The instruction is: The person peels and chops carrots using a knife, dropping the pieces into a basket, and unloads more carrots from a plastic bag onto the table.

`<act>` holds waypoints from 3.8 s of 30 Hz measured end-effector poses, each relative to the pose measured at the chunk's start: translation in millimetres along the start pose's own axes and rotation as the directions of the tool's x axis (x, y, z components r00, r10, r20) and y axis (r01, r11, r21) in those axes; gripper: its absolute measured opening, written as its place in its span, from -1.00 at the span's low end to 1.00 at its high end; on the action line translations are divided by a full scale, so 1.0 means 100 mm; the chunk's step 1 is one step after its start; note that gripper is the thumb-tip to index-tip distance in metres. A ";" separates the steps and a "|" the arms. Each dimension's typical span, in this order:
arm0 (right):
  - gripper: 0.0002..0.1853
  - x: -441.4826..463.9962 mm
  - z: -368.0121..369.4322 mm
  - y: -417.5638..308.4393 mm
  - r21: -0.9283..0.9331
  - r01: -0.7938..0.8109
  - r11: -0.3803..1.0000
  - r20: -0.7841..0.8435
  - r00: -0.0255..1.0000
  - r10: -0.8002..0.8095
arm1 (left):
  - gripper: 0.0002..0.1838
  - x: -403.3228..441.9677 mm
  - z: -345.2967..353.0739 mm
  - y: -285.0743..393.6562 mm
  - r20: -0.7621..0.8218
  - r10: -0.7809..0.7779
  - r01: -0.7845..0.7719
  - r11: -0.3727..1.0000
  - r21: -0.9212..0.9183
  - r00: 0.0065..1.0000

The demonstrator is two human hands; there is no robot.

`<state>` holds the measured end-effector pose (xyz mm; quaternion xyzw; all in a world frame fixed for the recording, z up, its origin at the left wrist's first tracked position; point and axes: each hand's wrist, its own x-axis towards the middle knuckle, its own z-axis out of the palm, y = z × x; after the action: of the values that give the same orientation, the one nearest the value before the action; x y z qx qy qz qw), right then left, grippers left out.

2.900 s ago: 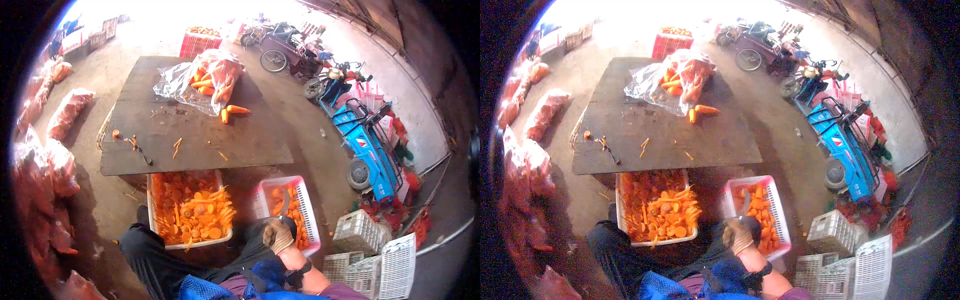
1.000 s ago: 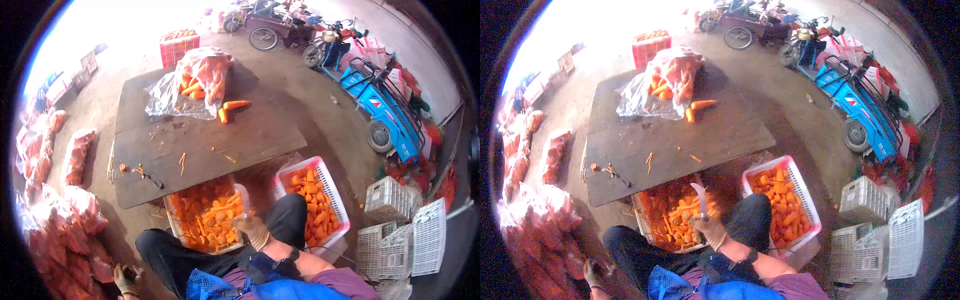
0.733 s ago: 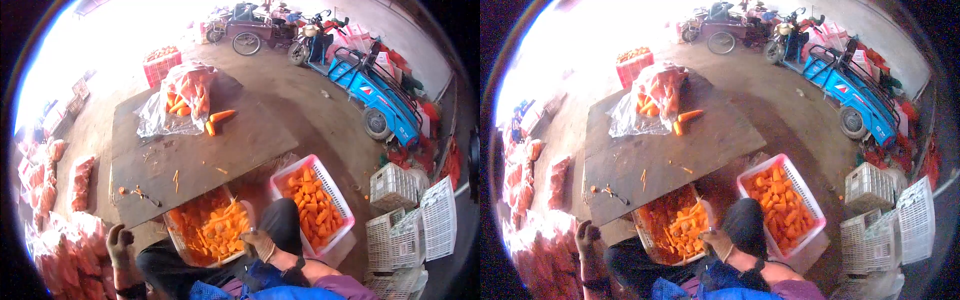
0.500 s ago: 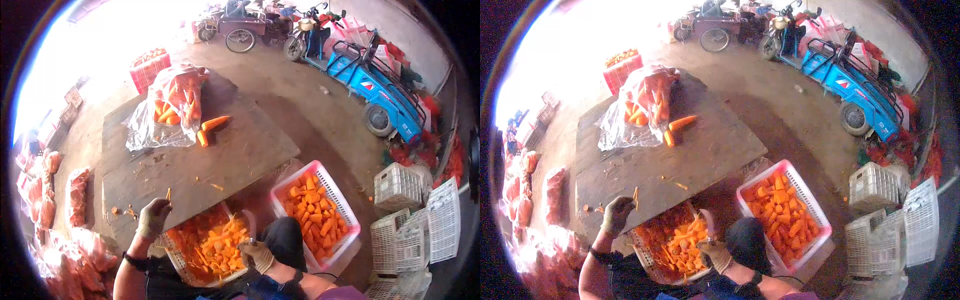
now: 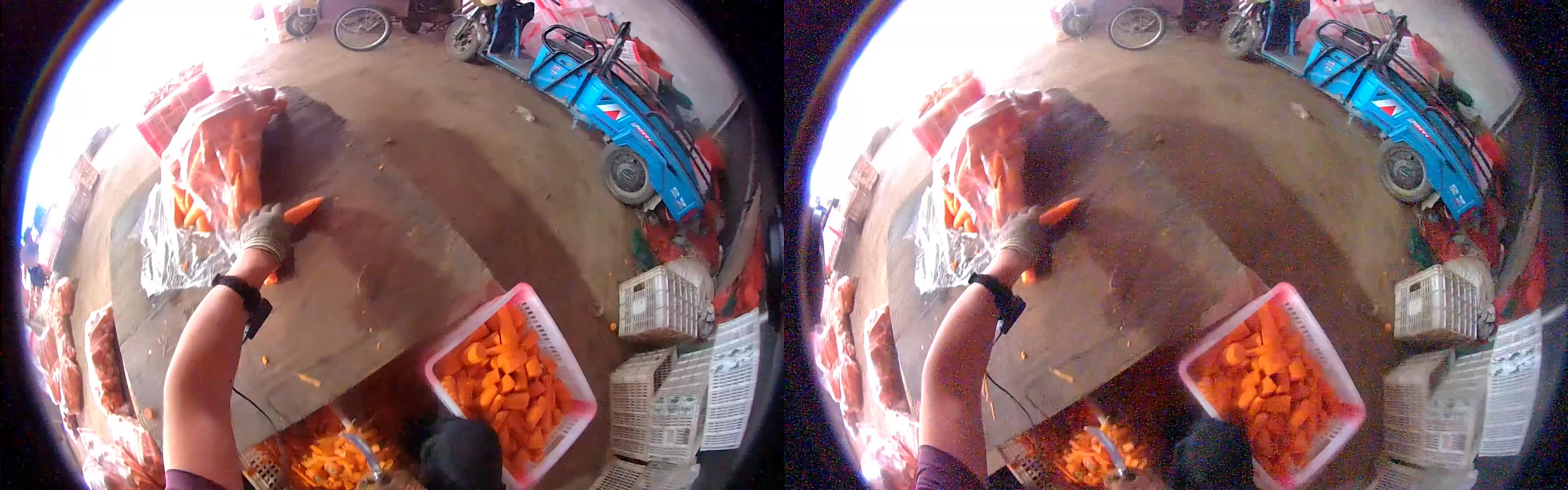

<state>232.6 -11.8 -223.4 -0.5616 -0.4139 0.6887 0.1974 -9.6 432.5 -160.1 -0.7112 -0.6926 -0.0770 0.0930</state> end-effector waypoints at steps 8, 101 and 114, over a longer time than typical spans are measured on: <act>-0.82 0.30 0.08 0.43 -0.668 0.317 0.673 0.146 0.943 -0.299 | -0.76 0.12 -0.16 0.09 0.207 -0.122 0.124 0.992 0.006 0.971; -0.63 -0.38 0.77 0.10 -0.859 0.188 0.476 0.219 0.976 0.011 | -0.33 -5.67 -2.23 0.25 0.468 -0.167 0.460 -0.085 -0.884 0.868; -0.76 -0.10 0.69 0.50 -0.485 0.465 0.741 0.382 0.874 -0.299 | -0.37 -5.81 -1.84 0.41 0.630 -0.145 0.369 -0.702 -0.609 0.763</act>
<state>180.6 -72.5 -255.3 -0.3932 -0.7287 0.5516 0.1008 18.5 -176.4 -121.1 -0.1210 -0.4437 -0.6089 -0.6463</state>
